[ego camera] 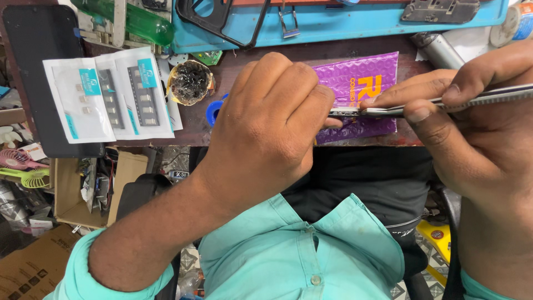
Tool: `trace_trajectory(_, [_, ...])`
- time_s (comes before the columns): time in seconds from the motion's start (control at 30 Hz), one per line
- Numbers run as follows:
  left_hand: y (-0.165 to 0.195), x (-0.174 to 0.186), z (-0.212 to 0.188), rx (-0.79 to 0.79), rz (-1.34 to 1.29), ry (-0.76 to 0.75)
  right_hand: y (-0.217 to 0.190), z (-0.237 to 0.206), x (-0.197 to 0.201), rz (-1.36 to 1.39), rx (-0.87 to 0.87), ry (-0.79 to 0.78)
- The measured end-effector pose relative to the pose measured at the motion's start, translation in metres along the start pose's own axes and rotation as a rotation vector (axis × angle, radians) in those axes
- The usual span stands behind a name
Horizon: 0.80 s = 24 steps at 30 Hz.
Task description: The person uses a soldering iron and tweezers to work on a smartphone motherboard, then reassembles the phone and tests the screen by powering it on.
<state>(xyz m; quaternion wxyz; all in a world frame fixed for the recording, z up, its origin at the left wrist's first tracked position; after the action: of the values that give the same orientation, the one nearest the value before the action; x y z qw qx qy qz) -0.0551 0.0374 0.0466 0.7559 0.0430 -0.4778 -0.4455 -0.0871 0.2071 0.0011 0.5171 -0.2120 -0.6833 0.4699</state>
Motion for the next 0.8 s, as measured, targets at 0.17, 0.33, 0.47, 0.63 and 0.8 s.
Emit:
trace_trajectory(0.17, [0.0, 0.001, 0.0, -0.002, -0.001, 0.006, 0.0, -0.003, 0.001, -0.006, -0.009, 0.012])
trace_trajectory(0.33, [0.001, 0.001, -0.001, -0.005, 0.001, 0.003, -0.005, 0.0, 0.0, 0.026, 0.027, 0.043])
trace_trajectory(0.47, [0.0, 0.001, -0.001, 0.003, 0.0, 0.006, -0.014, -0.001, 0.003, -0.04, 0.088, 0.072])
trace_trajectory(0.63, [0.002, 0.002, -0.001, -0.002, 0.009, 0.0, -0.007, -0.002, 0.002, -0.03, 0.036, 0.054])
trace_trajectory(0.8, [0.002, 0.002, -0.002, -0.005, 0.002, 0.005, 0.002, -0.004, 0.001, 0.034, -0.045, 0.024])
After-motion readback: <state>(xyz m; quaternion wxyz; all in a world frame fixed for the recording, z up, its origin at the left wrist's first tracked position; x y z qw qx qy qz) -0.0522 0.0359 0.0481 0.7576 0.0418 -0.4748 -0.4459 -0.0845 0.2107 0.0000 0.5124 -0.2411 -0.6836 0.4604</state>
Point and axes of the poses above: each hand's wrist, its own z-axis towards the middle knuckle, its own x-axis out of the back of the hand, y = z × x, the point moved 10 cm from there along z, towards the middle knuckle, and after that the axes turned 2 degrees about -z, right-handed, at the moved point
